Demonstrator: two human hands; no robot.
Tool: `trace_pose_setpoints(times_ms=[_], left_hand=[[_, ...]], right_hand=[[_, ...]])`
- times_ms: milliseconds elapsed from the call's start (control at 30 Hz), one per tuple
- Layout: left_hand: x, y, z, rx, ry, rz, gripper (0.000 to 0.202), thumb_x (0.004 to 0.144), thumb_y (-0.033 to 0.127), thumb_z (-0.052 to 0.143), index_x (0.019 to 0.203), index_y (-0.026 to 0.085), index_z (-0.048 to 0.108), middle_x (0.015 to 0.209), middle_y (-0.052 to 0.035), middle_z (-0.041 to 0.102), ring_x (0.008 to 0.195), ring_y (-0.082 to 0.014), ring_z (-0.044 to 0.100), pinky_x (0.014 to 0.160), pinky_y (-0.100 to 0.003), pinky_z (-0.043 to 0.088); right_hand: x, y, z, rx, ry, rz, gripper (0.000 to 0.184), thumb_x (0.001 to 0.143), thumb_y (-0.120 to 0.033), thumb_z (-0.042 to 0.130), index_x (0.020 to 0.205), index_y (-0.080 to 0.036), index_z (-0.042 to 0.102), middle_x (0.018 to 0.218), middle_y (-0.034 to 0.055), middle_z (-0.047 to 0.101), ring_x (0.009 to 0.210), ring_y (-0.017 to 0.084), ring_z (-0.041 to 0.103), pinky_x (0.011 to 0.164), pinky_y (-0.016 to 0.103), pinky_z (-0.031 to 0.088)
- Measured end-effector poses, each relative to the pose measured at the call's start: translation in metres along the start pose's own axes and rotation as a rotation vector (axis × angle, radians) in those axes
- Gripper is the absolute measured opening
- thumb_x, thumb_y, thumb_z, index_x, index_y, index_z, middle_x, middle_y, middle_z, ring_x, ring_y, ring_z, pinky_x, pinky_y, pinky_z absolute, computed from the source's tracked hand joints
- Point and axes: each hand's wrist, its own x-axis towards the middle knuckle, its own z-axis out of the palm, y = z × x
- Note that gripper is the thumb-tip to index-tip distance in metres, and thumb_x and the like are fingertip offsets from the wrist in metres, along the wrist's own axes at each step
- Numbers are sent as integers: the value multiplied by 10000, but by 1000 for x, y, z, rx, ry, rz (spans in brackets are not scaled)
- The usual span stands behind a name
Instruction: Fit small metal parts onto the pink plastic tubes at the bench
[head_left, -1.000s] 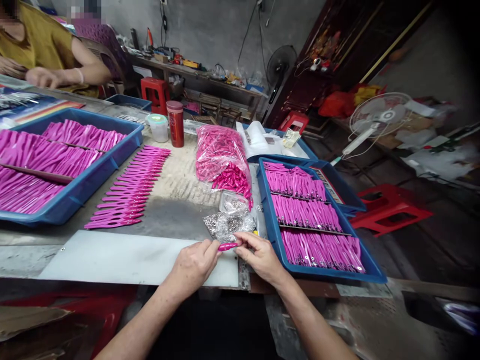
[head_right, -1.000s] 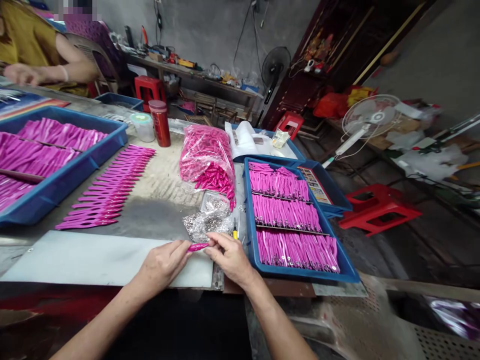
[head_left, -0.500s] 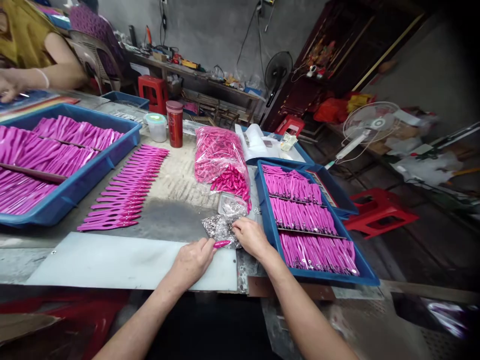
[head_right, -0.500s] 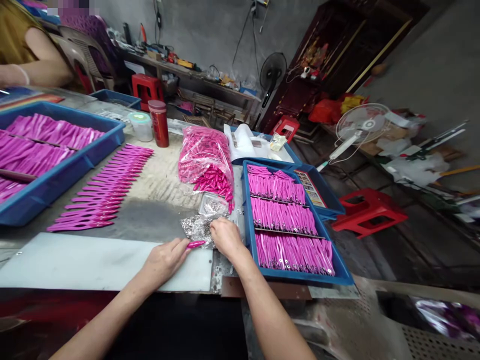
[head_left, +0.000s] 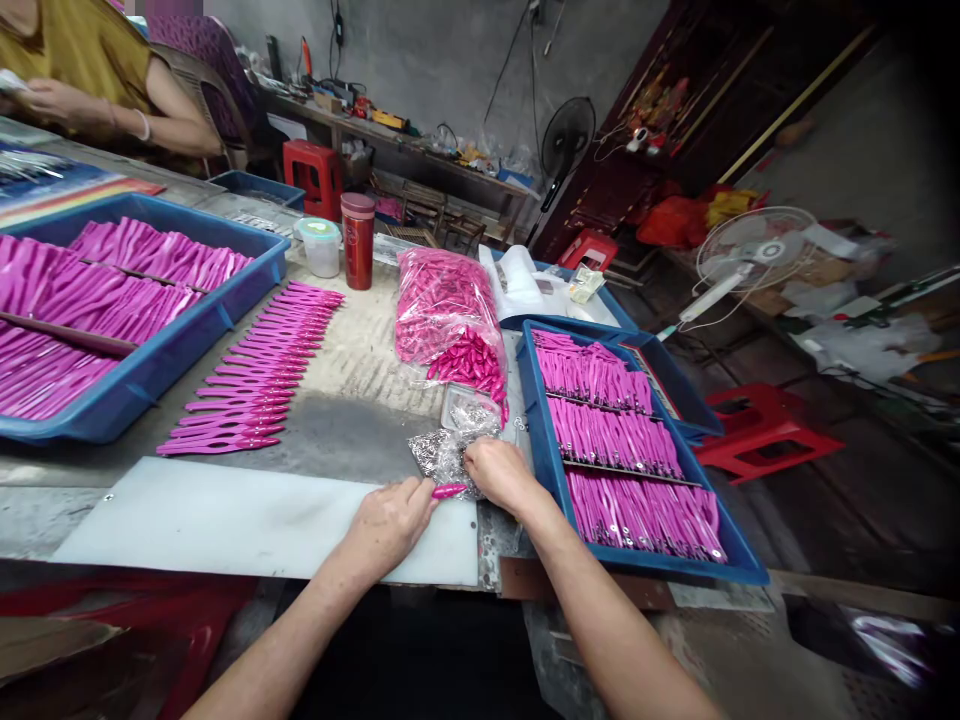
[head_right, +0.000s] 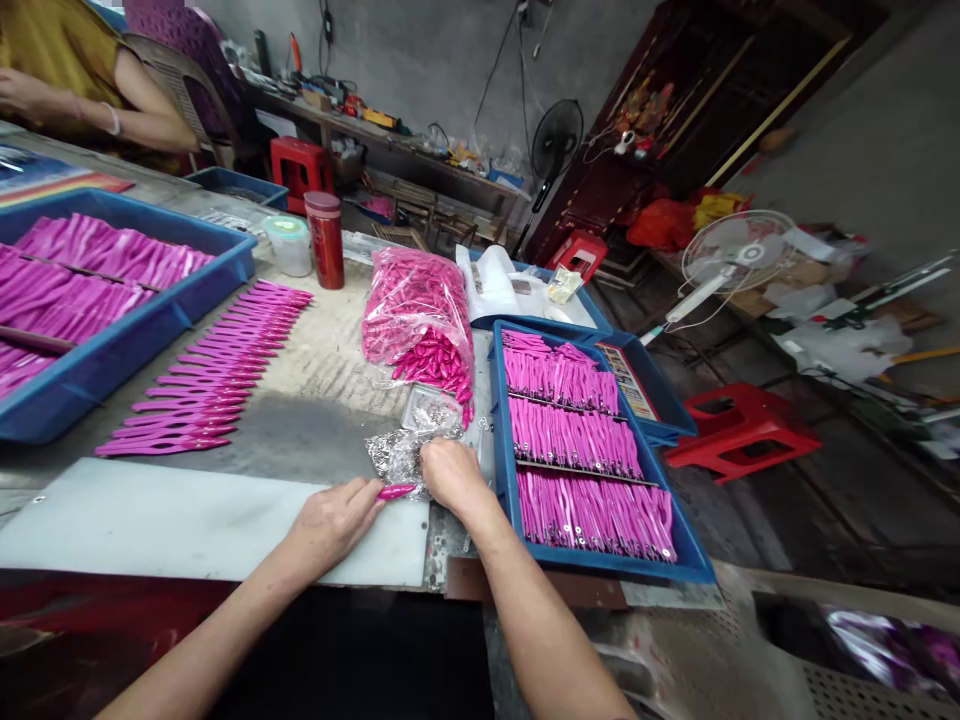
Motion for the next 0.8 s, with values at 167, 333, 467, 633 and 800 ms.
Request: trace_pose_setpoints(times_ms=[167,333,467,633,800], left_hand=[[0,0,0,1,1,9,202,856,219,346,807,167,536,595,8,517,489,-107,498,449,-215,364],[-2,0,1,2,-18,4,172,849,217,368,817,169,531,602,8,520,506,-112,507,463,-215,364],[-1,0,0,-4,-37,4,174,850,224,367,818,167,529,608,4,522,509,-109,503,467,-212,357],[-2,0,1,2,-63,-11,189,858,241,358,815,174,530,602,9,512,517,-113,508,475,-221,356],[-3,1,2,7,-96,-37,172,855,237,363,837,180,525,622,9,517,539,-118,518,481,-226,361]], right_hand=[[2,-2,-1,-18,-20,-33,253,797,-155,380,834,-136,630,867,117,635,816,218,593,667,277,410],[0,-3,-2,-22,-19,-58,245,784,-111,378,860,-122,611,879,119,623,823,212,584,682,274,400],[-4,-3,-1,-19,-1,-61,237,801,-119,363,882,-121,585,891,119,610,824,213,573,676,282,389],[-8,-1,-2,-7,17,-68,235,838,-150,325,859,-137,559,863,95,595,771,198,566,626,274,367],[-10,3,-3,69,34,-62,250,871,-203,295,830,-150,535,817,68,577,743,159,536,629,248,333]])
